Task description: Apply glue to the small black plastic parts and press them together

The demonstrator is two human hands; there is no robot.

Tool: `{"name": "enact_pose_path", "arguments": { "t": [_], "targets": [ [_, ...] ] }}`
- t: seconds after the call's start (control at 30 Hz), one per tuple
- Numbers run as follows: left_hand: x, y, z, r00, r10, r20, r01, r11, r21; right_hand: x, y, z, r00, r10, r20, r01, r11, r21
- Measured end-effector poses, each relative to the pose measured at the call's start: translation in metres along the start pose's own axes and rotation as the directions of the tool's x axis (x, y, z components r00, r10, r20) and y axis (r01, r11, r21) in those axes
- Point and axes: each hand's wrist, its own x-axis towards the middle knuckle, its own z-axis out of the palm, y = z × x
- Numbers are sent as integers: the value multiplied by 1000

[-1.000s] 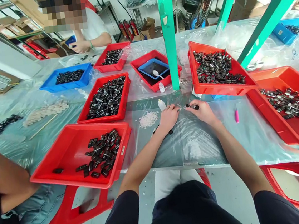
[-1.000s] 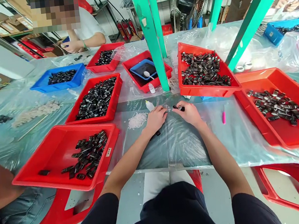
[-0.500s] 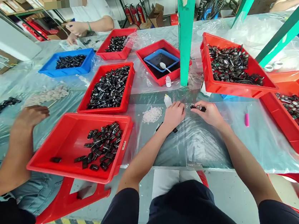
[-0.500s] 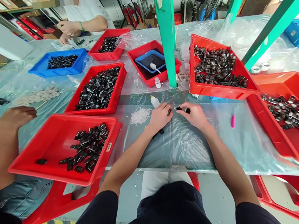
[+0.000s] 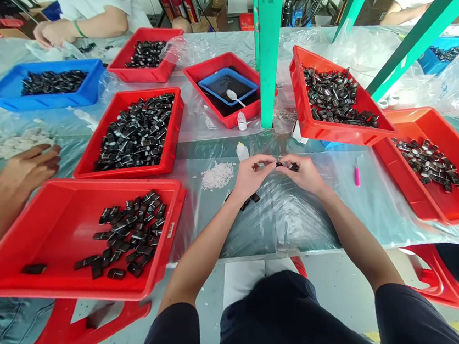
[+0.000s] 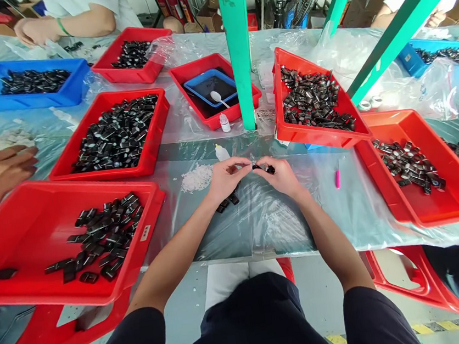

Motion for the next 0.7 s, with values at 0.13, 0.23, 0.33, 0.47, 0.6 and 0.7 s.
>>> {"name": "enact_pose_path", "arguments": {
  "t": [0.13, 0.23, 0.33, 0.47, 0.6, 0.7],
  "targets": [
    [0, 0, 0, 1000, -27, -3, 27, 1000, -8, 0, -1, 1, 1000, 1, 7, -1, 1000, 9],
    [1, -1, 0, 998, -57, 1, 57, 998, -38, -1, -6, 2, 1000, 13, 14, -13, 1000, 17],
    [1, -3, 2, 996, -88, -9, 87, 994, -71, -1, -9, 3, 1000, 14, 19, -14, 999, 40],
    [2, -6, 2, 993, -113, -23, 110, 989, -102, -2, -10, 5, 1000, 4, 17, -5, 998, 55],
    [2, -8, 1, 993, -116, -35, 114, 992, -53, -2, -11, 5, 1000, -7, 6, 7, 999, 49],
    [1, -7, -1, 995, -85, -42, 85, 996, -10, -2, -12, 3, 1000, -9, -10, 10, 999, 49]
  ]
}}
